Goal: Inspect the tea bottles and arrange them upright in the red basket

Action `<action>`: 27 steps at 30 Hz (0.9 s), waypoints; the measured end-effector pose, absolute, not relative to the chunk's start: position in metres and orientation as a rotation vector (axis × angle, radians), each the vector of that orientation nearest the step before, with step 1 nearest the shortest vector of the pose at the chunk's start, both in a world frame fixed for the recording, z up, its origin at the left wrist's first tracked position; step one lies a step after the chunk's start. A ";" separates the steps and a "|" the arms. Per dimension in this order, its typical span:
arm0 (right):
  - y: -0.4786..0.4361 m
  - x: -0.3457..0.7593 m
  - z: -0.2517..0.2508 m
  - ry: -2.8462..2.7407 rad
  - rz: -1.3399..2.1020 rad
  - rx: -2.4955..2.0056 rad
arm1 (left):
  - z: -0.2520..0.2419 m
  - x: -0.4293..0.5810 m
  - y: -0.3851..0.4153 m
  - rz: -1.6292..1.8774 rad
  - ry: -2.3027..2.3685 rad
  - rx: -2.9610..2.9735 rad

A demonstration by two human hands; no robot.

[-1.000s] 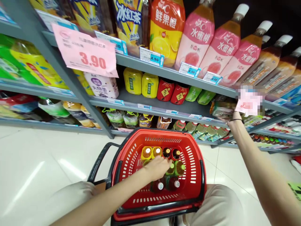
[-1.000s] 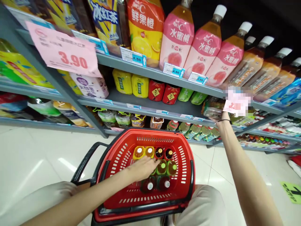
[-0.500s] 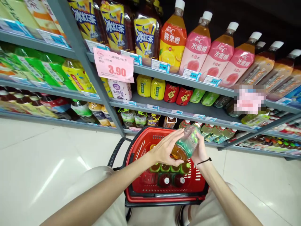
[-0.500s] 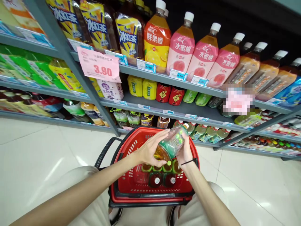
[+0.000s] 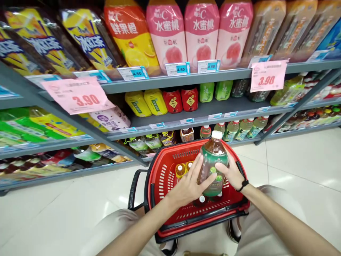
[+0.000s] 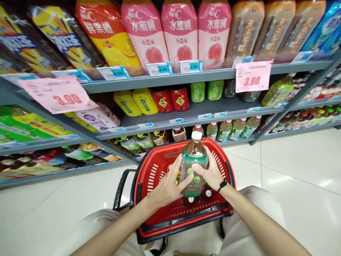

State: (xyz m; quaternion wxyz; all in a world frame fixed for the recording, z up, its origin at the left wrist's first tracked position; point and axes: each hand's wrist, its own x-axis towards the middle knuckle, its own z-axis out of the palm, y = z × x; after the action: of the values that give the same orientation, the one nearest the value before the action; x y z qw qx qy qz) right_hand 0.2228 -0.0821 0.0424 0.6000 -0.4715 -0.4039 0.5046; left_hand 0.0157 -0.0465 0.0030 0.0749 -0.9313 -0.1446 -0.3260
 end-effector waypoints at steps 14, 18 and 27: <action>-0.085 0.220 0.026 -1.208 0.981 -1.113 | 0.003 0.011 -0.050 -0.846 -0.464 -2.876; -0.082 0.217 0.029 -1.196 0.998 -1.064 | 0.008 0.010 -0.047 -0.841 -0.483 -2.906; -0.081 0.215 0.022 -1.089 1.080 -1.132 | 0.014 0.011 -0.047 -0.749 -0.508 -2.951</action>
State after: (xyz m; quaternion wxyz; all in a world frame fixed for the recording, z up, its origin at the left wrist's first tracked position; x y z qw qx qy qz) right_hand 0.2152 -0.0814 0.0215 0.5792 -0.4843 -0.4656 0.4617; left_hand 0.0113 -0.0468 0.0143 0.0275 -0.9557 -0.1646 -0.2427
